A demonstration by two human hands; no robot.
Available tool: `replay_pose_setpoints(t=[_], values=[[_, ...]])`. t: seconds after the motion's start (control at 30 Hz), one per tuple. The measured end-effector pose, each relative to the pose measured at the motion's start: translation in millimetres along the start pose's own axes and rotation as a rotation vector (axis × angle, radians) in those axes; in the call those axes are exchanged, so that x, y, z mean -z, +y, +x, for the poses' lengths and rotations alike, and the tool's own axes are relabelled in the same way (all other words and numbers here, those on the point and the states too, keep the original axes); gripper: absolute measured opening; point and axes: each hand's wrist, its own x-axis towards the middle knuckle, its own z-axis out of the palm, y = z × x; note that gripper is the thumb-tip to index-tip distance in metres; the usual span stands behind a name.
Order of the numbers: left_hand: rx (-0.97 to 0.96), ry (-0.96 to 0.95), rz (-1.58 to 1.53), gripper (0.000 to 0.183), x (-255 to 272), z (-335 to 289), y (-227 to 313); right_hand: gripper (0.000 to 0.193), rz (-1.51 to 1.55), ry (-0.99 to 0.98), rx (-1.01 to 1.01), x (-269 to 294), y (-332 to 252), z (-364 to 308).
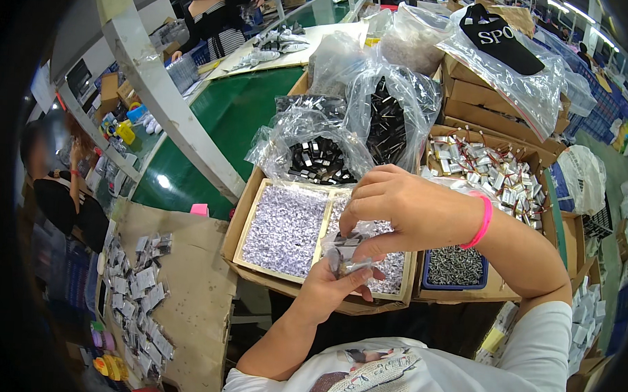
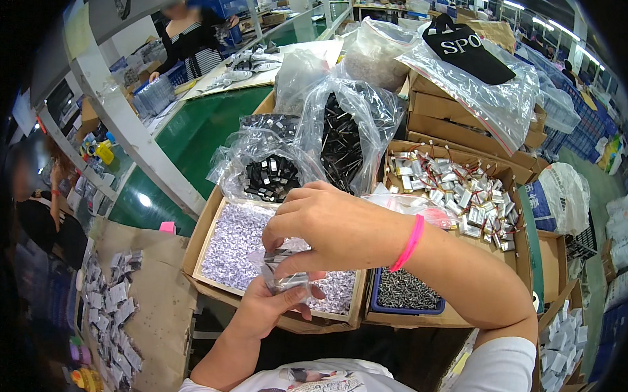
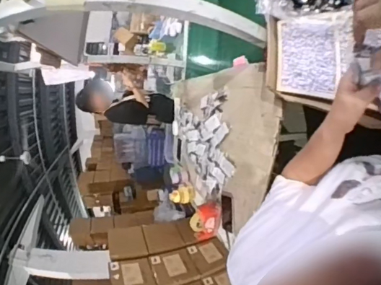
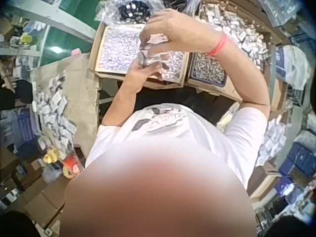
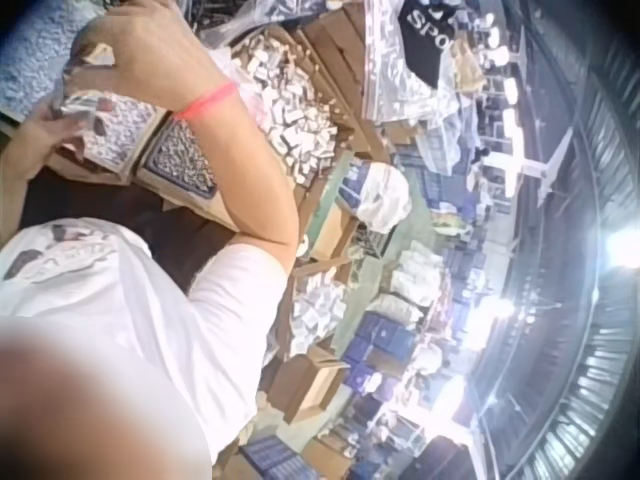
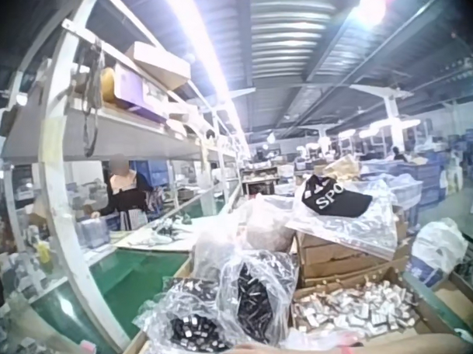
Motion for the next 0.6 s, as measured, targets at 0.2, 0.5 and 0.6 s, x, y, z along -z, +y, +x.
replay_pose_setpoints(t=[0.2, 0.5, 0.6], values=[[-0.012, -0.032, -0.003, 0.030, 6, 2, -3, 0.007, 0.026, -0.086, -0.009, -4, 1, 6], [0.067, -0.037, -0.040, 0.035, 10, -2, -1, 0.011, 0.158, -0.162, -0.008, -21, 7, 20], [0.057, -0.039, -0.051, 0.035, 10, -4, -4, 0.014, 0.174, -0.213, -0.031, -28, 6, 22]])
